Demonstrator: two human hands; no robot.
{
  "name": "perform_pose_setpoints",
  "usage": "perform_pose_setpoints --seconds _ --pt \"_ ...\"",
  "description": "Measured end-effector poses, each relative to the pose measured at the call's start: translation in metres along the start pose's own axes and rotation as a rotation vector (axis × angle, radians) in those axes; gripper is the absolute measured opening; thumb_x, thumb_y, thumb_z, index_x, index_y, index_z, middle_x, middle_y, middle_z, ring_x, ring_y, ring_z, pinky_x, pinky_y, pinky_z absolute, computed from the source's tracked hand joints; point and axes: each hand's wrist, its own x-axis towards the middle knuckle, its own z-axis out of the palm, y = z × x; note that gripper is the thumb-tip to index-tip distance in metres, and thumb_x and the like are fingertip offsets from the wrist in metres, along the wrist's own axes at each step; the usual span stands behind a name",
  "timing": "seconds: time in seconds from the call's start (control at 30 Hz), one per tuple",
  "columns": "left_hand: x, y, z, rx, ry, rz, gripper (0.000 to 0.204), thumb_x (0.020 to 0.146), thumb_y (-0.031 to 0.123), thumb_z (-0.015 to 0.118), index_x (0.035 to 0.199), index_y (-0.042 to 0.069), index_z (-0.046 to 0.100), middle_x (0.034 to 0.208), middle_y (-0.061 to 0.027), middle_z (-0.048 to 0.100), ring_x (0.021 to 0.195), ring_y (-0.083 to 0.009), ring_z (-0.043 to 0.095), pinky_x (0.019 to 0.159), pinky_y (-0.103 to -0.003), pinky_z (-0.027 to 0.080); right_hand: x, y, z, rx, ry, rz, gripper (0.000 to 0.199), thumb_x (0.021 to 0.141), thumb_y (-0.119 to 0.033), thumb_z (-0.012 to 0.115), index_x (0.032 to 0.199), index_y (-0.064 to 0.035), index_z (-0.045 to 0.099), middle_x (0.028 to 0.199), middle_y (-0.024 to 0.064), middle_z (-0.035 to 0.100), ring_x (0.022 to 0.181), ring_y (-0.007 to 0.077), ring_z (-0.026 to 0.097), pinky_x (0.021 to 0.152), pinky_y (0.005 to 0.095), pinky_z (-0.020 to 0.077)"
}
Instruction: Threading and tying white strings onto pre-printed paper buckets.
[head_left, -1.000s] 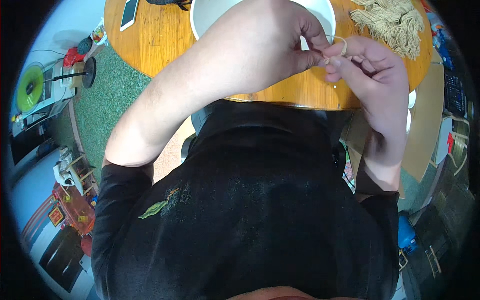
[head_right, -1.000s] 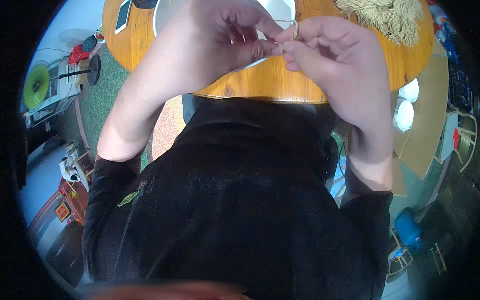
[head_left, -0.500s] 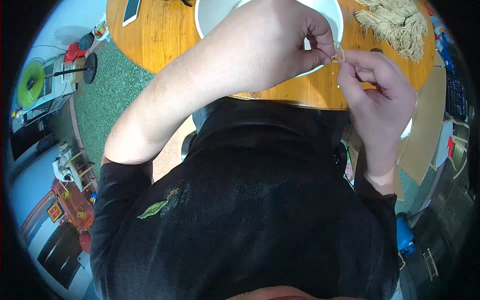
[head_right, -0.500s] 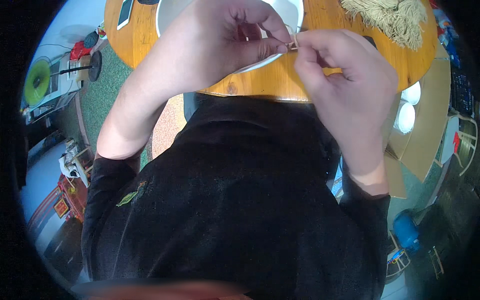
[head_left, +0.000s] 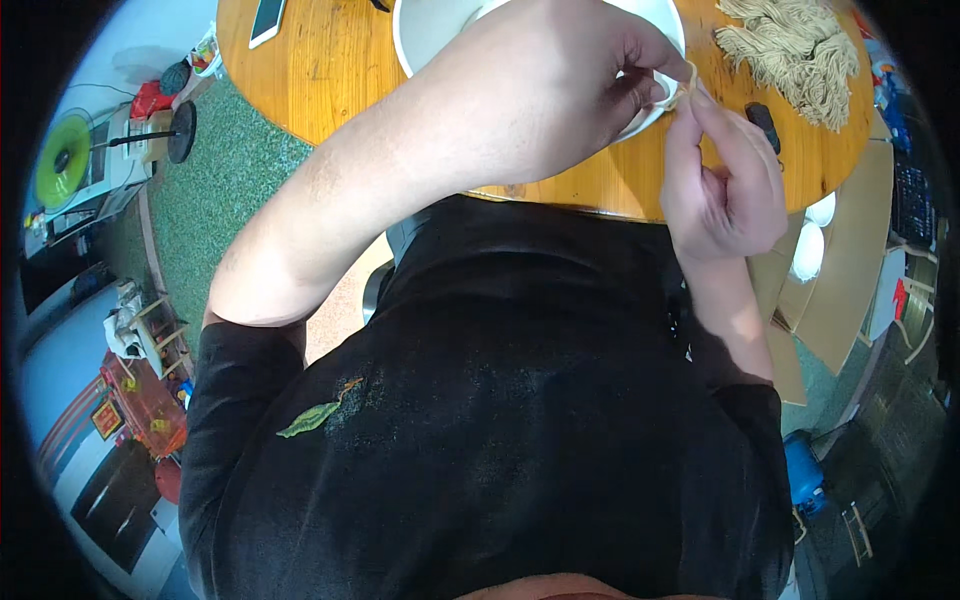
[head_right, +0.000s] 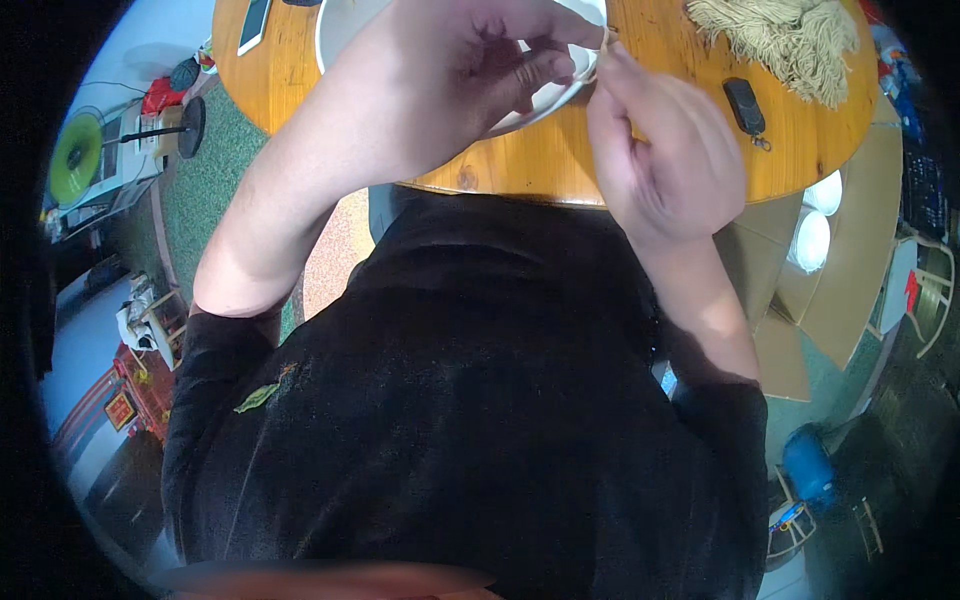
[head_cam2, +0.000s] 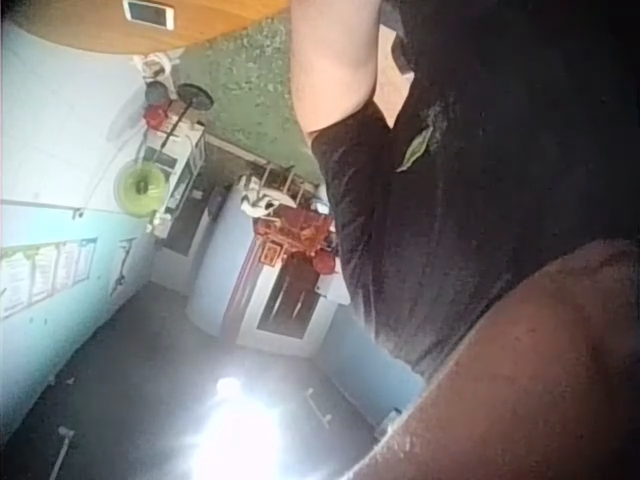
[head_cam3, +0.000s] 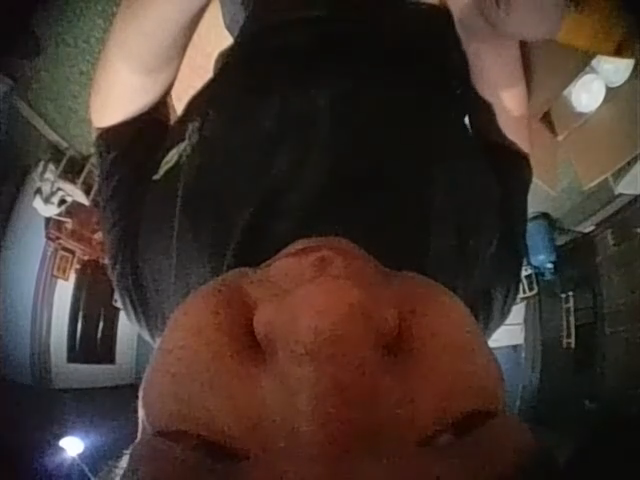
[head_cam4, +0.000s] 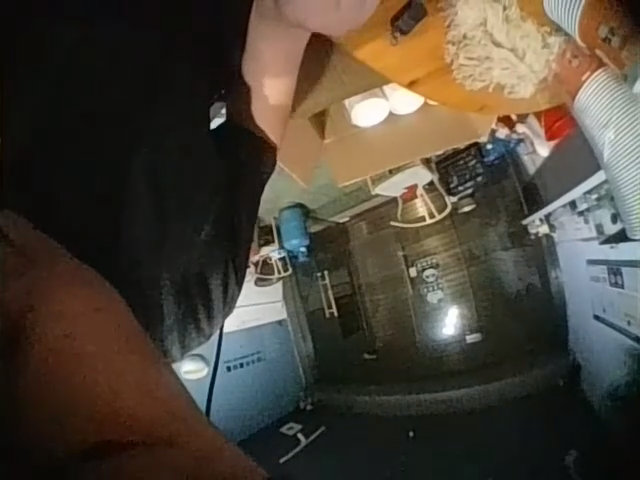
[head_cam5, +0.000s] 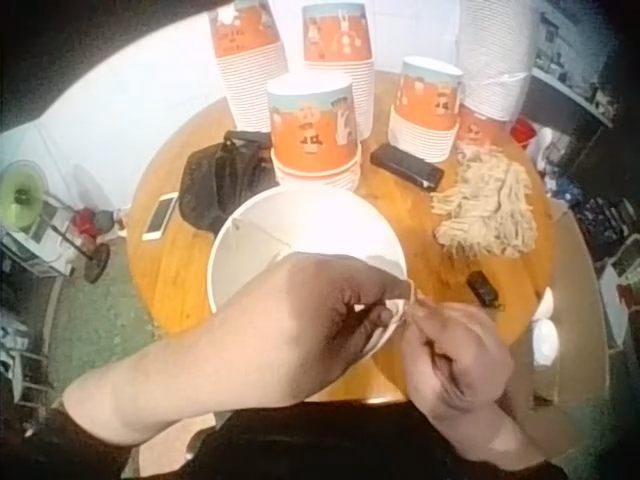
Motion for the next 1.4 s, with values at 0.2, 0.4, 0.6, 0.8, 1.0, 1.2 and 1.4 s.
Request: perform_pose_setpoints --seconds 0.2,0.4,0.6,0.8,1.0,1.2,1.4 --pt "0.001 0.002 -0.002 -0.038 -0.031 -0.105 0.011 0.096 0.003 0.072 0.103 -0.005 0.075 0.084 -0.0193 0.075 0.073 -0.031 0.073 0.068 -0.037 0.057 -0.008 -0.013 0.003 0.046 0.038 0.125 0.04 0.081 0.011 0.089 0.116 -0.0027 0.077 0.096 0.0121 0.08 0.078 0.0243 0.077 0.071 0.0329 0.0606" --pt "0.0 0.002 -0.003 -0.042 -0.008 -0.089 0.01 0.097 0.005 0.073 0.101 -0.004 0.075 0.084 -0.0186 0.075 0.07 -0.0283 0.071 0.067 -0.036 0.055 -0.003 -0.007 0.004 0.081 0.037 0.074 0.04 0.081 0.012 0.088 0.117 -0.0022 0.077 0.097 0.0136 0.081 0.079 0.025 0.078 0.072 0.0317 0.0603" --pt "0.005 0.003 -0.005 -0.112 -0.041 -0.173 0.009 0.098 0.004 0.074 0.099 -0.004 0.073 0.082 -0.0176 0.074 0.07 -0.0255 0.069 0.066 -0.036 0.053 0.005 -0.005 0.002 0.115 0.004 0.042 0.039 0.08 0.012 0.087 0.116 -0.0014 0.077 0.096 0.0145 0.081 0.078 0.0255 0.077 0.071 0.0306 0.0595" --pt "0.005 0.001 -0.003 -0.116 -0.052 -0.183 0.008 0.098 0.003 0.073 0.098 -0.004 0.071 0.082 -0.0163 0.072 0.072 -0.0241 0.067 0.067 -0.036 0.053 -0.006 -0.019 0.007 0.346 0.085 0.348 0.031 0.087 0.012 0.084 0.116 0.0036 0.074 0.102 0.0147 0.081 0.085 0.0188 0.078 0.074 0.0265 0.0604" --pt "0.008 0.003 -0.004 -0.145 -0.098 -0.277 0.007 0.1 0.003 0.07 0.099 -0.004 0.071 0.084 -0.0153 0.073 0.076 -0.0222 0.068 0.072 -0.036 0.053 0.002 -0.037 0.005 0.806 0.193 0.792 0.027 0.098 0.008 0.074 0.124 0.0048 0.068 0.109 0.0155 0.079 0.089 0.0129 0.076 0.075 0.0265 0.064" --pt "0.007 0.005 -0.004 -0.22 -0.128 -0.362 0.008 0.103 0.001 0.065 0.101 -0.003 0.071 0.084 -0.0127 0.072 0.078 -0.0176 0.066 0.075 -0.034 0.053 0.008 -0.043 0.006 0.994 0.272 0.995 0.026 0.098 0.006 0.074 0.123 0.0015 0.066 0.106 0.0153 0.08 0.08 0.012 0.073 0.066 0.0251 0.0602" --pt "0.01 0.008 -0.009 -0.138 -0.121 -0.514 0.013 0.105 0.008 0.064 0.1 -0.003 0.07 0.078 -0.0125 0.069 0.071 -0.0189 0.063 0.068 -0.035 0.051 0.01 -0.041 0.004 1.154 0.355 1.05 0.034 0.1 0.002 0.073 0.131 -0.0029 0.059 0.111 0.0153 0.078 0.08 0.0138 0.072 0.065 0.0266 0.0561"
